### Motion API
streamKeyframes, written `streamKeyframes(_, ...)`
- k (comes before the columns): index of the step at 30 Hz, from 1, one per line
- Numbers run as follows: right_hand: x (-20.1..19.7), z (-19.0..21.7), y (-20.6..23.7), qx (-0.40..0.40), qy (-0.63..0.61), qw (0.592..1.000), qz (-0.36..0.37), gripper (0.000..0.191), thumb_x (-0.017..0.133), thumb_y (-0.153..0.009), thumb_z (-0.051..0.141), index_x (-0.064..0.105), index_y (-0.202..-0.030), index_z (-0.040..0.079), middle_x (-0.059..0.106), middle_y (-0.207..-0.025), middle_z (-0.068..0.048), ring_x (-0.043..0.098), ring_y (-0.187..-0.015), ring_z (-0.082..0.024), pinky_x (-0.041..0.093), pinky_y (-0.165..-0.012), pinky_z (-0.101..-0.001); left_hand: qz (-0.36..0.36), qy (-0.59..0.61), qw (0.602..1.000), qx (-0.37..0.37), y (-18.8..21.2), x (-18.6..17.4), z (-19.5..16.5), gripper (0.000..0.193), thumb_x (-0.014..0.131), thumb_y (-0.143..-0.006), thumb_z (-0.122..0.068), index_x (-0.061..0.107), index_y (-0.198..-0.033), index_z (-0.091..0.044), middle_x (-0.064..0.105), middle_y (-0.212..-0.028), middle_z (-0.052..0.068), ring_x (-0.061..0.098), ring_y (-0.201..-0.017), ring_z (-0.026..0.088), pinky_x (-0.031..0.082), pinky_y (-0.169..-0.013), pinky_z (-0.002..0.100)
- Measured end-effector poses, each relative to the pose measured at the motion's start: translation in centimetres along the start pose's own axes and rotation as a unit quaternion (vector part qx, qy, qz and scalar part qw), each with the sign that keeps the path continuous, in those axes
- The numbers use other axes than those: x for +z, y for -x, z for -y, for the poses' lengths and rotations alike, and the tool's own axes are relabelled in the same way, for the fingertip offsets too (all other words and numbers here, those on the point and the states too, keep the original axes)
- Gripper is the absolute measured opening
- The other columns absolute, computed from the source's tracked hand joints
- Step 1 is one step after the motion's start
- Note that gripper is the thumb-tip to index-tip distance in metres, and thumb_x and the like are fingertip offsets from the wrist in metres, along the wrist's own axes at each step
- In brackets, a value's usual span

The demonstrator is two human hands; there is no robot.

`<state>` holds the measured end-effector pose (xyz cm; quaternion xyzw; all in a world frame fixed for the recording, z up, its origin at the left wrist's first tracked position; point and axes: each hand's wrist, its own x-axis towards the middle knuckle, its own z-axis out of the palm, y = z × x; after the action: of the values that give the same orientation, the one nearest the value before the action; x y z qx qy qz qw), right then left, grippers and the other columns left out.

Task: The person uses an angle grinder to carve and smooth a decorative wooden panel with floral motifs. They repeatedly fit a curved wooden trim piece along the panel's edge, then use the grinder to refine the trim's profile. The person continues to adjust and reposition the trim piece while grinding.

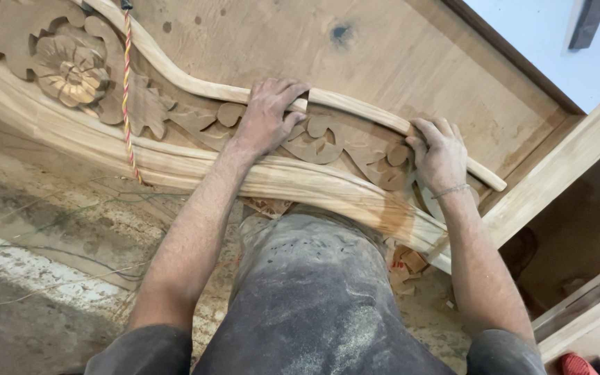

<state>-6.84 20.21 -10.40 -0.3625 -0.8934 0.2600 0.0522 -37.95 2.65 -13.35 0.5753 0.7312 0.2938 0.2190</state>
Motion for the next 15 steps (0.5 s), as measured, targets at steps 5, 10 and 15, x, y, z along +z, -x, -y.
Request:
streamKeyframes(5, -0.05, -0.07, 0.24, 0.001, 0.011, 1.0, -0.006, 0.028, 0.077, -0.094, 0.014, 0.073, -0.121, 0.009, 0.068, -0.114, -0.012, 0.061, -0.108, -0.036, 0.051, -0.094, -0.0451, -0.007, -0.01, 1.0, -0.007, -0.02, 0.76, 0.52, 0.036, 0.081, -0.087, -0.019, 0.071, -0.12, -0.011, 0.069, -0.118, 0.006, 0.058, -0.117, 0.029, 0.04, -0.105, 0.045)
streamKeyframes(10, 0.09, 0.12, 0.38, -0.002, 0.006, 1.0, -0.006, 0.028, 0.077, -0.095, 0.015, 0.073, -0.122, 0.009, 0.069, -0.116, -0.012, 0.061, -0.108, -0.036, 0.051, -0.094, -0.0447, -0.014, -0.019, 1.0, 0.002, 0.21, 0.97, 0.57, 0.035, 0.079, -0.088, -0.018, 0.071, -0.121, -0.009, 0.068, -0.119, 0.006, 0.057, -0.116, 0.028, 0.04, -0.104, 0.045)
streamKeyframes(15, 0.21, 0.01, 0.32, -0.026, 0.011, 1.0, -0.001, 0.027, 0.077, -0.095, 0.014, 0.073, -0.122, 0.009, 0.069, -0.117, -0.012, 0.062, -0.11, -0.036, 0.052, -0.095, -0.0445, -0.027, -0.015, 1.0, -0.001, 0.14, 1.11, 0.69, 0.032, 0.079, -0.088, -0.02, 0.071, -0.117, -0.01, 0.068, -0.118, 0.005, 0.057, -0.115, 0.028, 0.04, -0.104, 0.045)
